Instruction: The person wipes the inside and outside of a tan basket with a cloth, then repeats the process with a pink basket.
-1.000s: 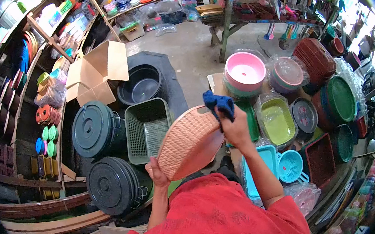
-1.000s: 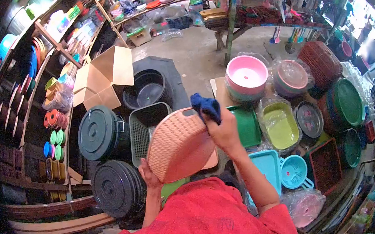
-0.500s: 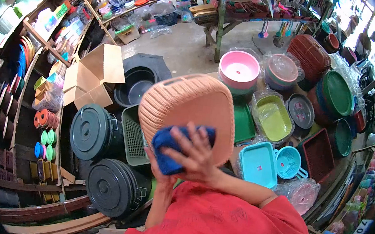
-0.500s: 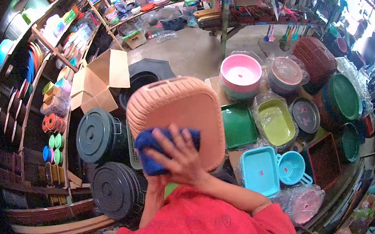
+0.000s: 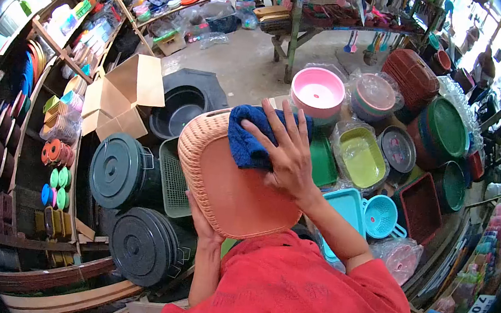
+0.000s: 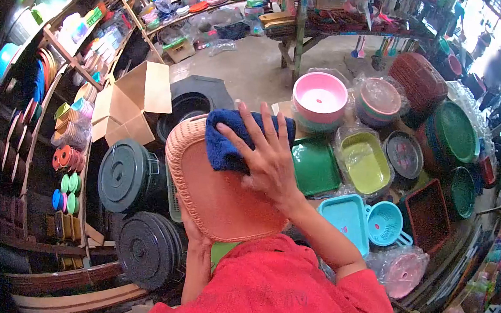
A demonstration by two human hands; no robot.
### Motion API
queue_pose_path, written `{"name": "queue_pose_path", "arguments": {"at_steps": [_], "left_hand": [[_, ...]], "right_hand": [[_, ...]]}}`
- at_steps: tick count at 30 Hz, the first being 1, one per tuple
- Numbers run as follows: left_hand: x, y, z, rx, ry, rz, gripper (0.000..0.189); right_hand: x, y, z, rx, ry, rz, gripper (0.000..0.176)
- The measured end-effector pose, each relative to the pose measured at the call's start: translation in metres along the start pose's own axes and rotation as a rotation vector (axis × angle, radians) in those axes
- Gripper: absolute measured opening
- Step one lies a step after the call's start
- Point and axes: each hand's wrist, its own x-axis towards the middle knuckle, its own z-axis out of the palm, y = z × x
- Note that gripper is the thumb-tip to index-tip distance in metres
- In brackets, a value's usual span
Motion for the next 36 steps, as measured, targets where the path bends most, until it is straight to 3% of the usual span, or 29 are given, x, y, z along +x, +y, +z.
{"name": "queue_pose_path", "arguments": {"at_steps": [1,3,5,7,9,13,15,16,18,21,23,24,27,29,31,32,33,34,36], "left_hand": [[0.002,-0.001,-0.013,-0.034,0.074,-0.058,0.07],[0.007,-0.004,-0.023,-0.054,0.094,-0.066,0.07],[0.014,-0.004,-0.011,-0.191,0.001,-0.078,0.072],[0.027,-0.013,-0.07,-0.106,0.044,-0.132,0.073],[0.016,-0.015,-0.09,0.1,0.177,-0.104,0.07],[0.018,-0.023,-0.089,0.126,0.101,-0.096,0.068],[0.029,-0.024,-0.073,-0.25,-0.005,-0.276,0.065],[0.027,-0.025,-0.063,-0.217,0.056,-0.229,0.062],[0.028,-0.026,-0.074,-0.192,0.061,-0.192,0.062],[0.03,-0.03,-0.08,-0.027,0.117,-0.09,0.064],[0.024,-0.034,-0.075,-0.033,0.11,-0.079,0.067],[0.026,-0.037,-0.078,-0.14,-0.028,-0.125,0.07],[0.039,-0.061,-0.115,-0.144,-0.082,-0.263,0.074],[0.053,-0.089,-0.15,-0.086,-0.146,-0.253,0.075],[0.07,-0.115,-0.181,-0.028,-0.202,-0.237,0.076],[0.078,-0.119,-0.176,0.113,-0.116,-0.266,0.078],[0.086,-0.12,-0.169,0.255,-0.039,-0.291,0.079],[0.089,-0.123,-0.164,0.437,-0.19,-0.185,0.077],[0.101,-0.119,-0.164,0.344,-0.166,-0.314,0.075]], "right_hand": [[-0.003,-0.001,0.0,-0.004,0.0,-0.001,0.092],[-0.025,-0.008,0.005,0.01,-0.287,-0.147,0.093],[-0.062,-0.028,0.019,0.078,-0.387,-0.222,0.089],[-0.099,-0.048,0.026,0.221,-0.52,-0.28,0.094],[-0.129,-0.063,0.026,0.345,-0.623,-0.321,0.093],[-0.137,-0.047,0.03,0.358,-0.575,-0.333,0.087],[-0.123,-0.029,0.025,0.116,-0.38,-0.238,0.08],[-0.115,-0.021,0.022,0.114,-0.382,-0.227,0.08],[-0.1,-0.003,0.014,0.27,-0.212,0.149,0.078],[-0.105,0.021,0.028,1.032,-0.027,0.811,0.065],[-0.108,0.032,0.026,1.153,0.038,0.916,0.059],[-0.11,0.037,0.024,1.273,0.103,1.026,0.055],[-0.117,0.036,0.012,1.165,0.041,1.091,0.046],[-0.123,0.032,0.007,1.113,0.021,0.921,0.041],[-0.118,0.038,-0.011,1.015,-0.234,0.806,0.043],[-0.111,0.035,-0.022,1.022,-0.3,0.829,0.046],[-0.113,0.038,-0.024,1.023,-0.284,0.833,0.046],[-0.115,0.04,-0.027,0.96,-0.27,0.738,0.047],[-0.123,0.049,-0.033,0.893,-0.248,0.655,0.048]]}}
